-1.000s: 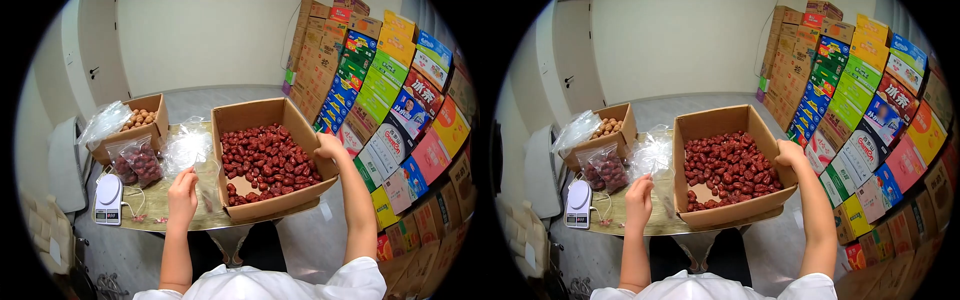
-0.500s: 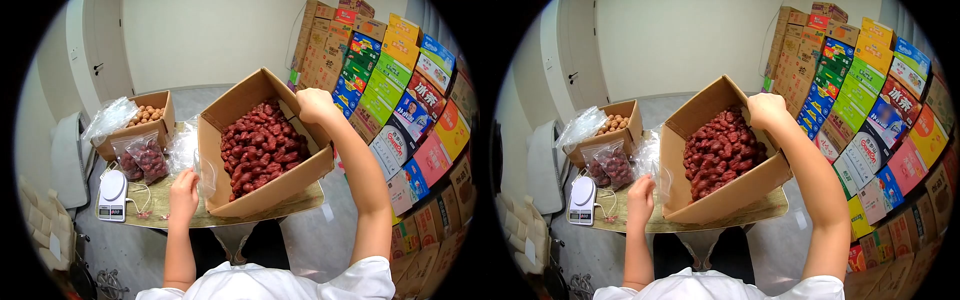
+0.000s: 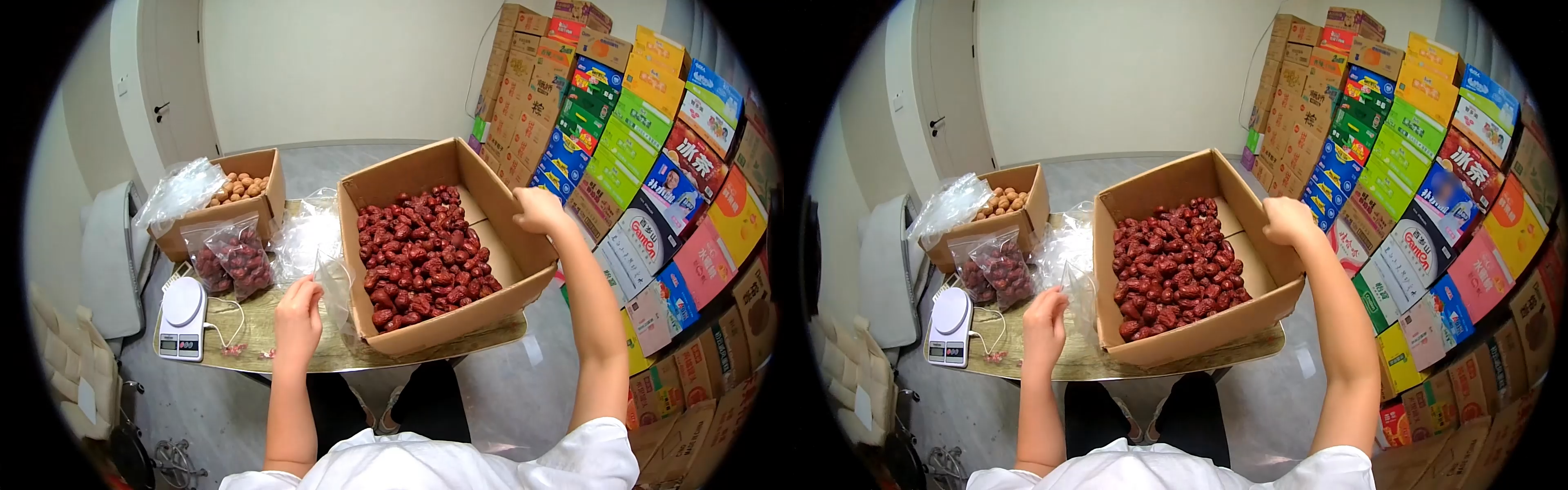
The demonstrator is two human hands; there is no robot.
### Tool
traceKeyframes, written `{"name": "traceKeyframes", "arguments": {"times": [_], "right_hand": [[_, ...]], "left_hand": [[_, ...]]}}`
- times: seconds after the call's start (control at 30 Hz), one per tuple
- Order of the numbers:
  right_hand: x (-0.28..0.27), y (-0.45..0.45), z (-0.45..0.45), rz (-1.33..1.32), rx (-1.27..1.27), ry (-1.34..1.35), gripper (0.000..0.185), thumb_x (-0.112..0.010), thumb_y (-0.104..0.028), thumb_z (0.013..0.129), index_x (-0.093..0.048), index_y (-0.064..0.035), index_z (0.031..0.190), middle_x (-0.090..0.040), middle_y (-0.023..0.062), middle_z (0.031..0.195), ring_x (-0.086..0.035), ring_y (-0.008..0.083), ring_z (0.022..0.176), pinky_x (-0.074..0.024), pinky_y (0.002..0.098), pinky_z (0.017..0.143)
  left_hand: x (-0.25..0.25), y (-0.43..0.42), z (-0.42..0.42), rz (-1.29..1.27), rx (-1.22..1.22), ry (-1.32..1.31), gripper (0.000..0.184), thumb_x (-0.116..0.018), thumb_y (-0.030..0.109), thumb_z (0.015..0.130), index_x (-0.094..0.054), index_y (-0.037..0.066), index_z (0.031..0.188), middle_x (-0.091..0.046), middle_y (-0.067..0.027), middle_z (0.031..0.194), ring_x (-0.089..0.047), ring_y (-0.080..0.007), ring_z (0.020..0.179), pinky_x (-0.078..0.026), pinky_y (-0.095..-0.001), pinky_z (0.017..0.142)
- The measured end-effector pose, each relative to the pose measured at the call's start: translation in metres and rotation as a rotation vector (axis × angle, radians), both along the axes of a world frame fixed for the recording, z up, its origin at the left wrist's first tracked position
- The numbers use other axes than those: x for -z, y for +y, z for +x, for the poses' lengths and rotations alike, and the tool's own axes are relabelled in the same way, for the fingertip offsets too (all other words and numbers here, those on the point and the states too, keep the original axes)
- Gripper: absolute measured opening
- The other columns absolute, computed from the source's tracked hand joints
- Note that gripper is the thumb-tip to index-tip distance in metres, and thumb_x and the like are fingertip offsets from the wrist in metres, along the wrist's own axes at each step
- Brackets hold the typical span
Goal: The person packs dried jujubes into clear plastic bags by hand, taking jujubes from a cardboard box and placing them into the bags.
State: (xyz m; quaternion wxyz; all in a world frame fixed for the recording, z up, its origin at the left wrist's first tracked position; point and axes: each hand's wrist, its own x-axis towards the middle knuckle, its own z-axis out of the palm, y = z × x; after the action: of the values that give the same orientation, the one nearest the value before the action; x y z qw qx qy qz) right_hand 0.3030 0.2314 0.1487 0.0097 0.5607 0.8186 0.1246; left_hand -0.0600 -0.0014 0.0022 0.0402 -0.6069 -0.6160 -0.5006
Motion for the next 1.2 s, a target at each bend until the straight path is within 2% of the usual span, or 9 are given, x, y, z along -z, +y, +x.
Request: {"name": "traceKeyframes", "arguments": {"times": [0.23,0.4,0.53,0.6,0.7,0.77,0.87,1.07,1.2], "right_hand": [[0.075,0.021,0.063,-0.138,0.000,0.211,0.046,-0.072,-0.023,0.078,-0.062,-0.0027,0.118,-0.068,0.0207,0.109,-0.064,0.0364,0.107,-0.0507,0.0440,0.090],[0.100,0.021,0.078,-0.166,0.025,0.292,0.043,-0.072,-0.024,0.078,-0.063,-0.0031,0.115,-0.069,0.0207,0.108,-0.064,0.0364,0.106,-0.0512,0.0446,0.090],[0.099,0.021,0.065,-0.185,0.084,0.206,0.040,-0.073,-0.026,0.078,-0.063,-0.0053,0.111,-0.070,0.0181,0.105,-0.066,0.0355,0.105,-0.0528,0.0450,0.088],[0.096,0.022,0.042,-0.042,0.172,0.074,0.043,-0.076,-0.028,0.078,-0.062,-0.0061,0.112,-0.070,0.0177,0.105,-0.066,0.0341,0.105,-0.0536,0.0442,0.087],[0.067,0.005,-0.017,0.054,-0.203,0.286,0.039,-0.074,-0.025,0.081,-0.062,-0.0085,0.115,-0.071,0.0137,0.106,-0.067,0.0321,0.104,-0.0546,0.0435,0.086],[0.064,0.006,-0.060,-0.209,-0.495,0.375,0.031,-0.073,-0.018,0.080,-0.068,-0.0092,0.110,-0.071,0.0137,0.107,-0.067,0.0319,0.103,-0.0542,0.0435,0.086],[0.065,-0.004,-0.119,-0.612,-0.729,0.298,0.036,-0.077,-0.010,0.074,-0.068,-0.0066,0.109,-0.069,0.0102,0.091,-0.067,0.0250,0.088,-0.0536,0.0393,0.078],[0.097,0.002,-0.156,-0.770,-0.728,0.366,0.033,-0.077,-0.008,0.076,-0.071,-0.0052,0.108,-0.073,0.0125,0.096,-0.070,0.0257,0.091,-0.0547,0.0374,0.080],[0.101,0.005,-0.138,-0.446,-0.670,0.706,0.018,-0.073,-0.011,0.080,-0.073,-0.0054,0.096,-0.073,0.0141,0.095,-0.070,0.0282,0.091,-0.0547,0.0392,0.082]], "left_hand": [[-0.005,0.006,0.004,0.037,0.008,0.034,0.008,-0.060,-0.008,0.086,-0.061,-0.004,0.092,-0.067,-0.0239,0.107,-0.066,-0.0409,0.098,-0.053,-0.0430,0.082],[-0.008,0.009,0.006,0.035,0.000,0.083,0.008,-0.059,-0.007,0.087,-0.059,-0.003,0.094,-0.066,-0.0224,0.108,-0.065,-0.0415,0.096,-0.052,-0.0434,0.081],[-0.012,0.012,0.009,0.017,-0.040,0.118,0.007,-0.059,-0.004,0.089,-0.059,0.000,0.095,-0.066,-0.0188,0.111,-0.065,-0.0396,0.094,-0.052,-0.0420,0.078],[-0.014,0.015,0.013,-0.005,-0.044,0.113,0.007,-0.059,-0.003,0.089,-0.060,0.001,0.095,-0.066,-0.0171,0.112,-0.065,-0.0384,0.093,-0.053,-0.0412,0.076],[-0.017,0.019,0.019,-0.009,-0.063,0.173,0.006,-0.061,-0.001,0.089,-0.061,0.003,0.094,-0.067,-0.0133,0.112,-0.066,-0.0355,0.090,-0.053,-0.0401,0.073],[-0.023,0.020,0.026,-0.035,-0.050,0.211,0.006,-0.062,0.001,0.089,-0.061,0.004,0.094,-0.067,-0.0105,0.111,-0.067,-0.0342,0.086,-0.052,-0.0397,0.070],[-0.027,0.023,0.029,-0.035,-0.017,0.226,0.006,-0.063,0.001,0.088,-0.061,0.004,0.093,-0.067,-0.0095,0.112,-0.067,-0.0338,0.084,-0.052,-0.0400,0.069],[-0.024,0.015,0.023,-0.047,-0.014,0.233,0.007,-0.062,-0.002,0.087,-0.062,0.003,0.091,-0.066,-0.0116,0.112,-0.067,-0.0337,0.080,-0.052,-0.0399,0.067],[-0.014,0.011,0.027,-0.036,-0.018,0.093,0.009,-0.062,-0.005,0.086,-0.063,0.002,0.093,-0.066,-0.0128,0.113,-0.067,-0.0328,0.079,-0.052,-0.0375,0.067]]}}
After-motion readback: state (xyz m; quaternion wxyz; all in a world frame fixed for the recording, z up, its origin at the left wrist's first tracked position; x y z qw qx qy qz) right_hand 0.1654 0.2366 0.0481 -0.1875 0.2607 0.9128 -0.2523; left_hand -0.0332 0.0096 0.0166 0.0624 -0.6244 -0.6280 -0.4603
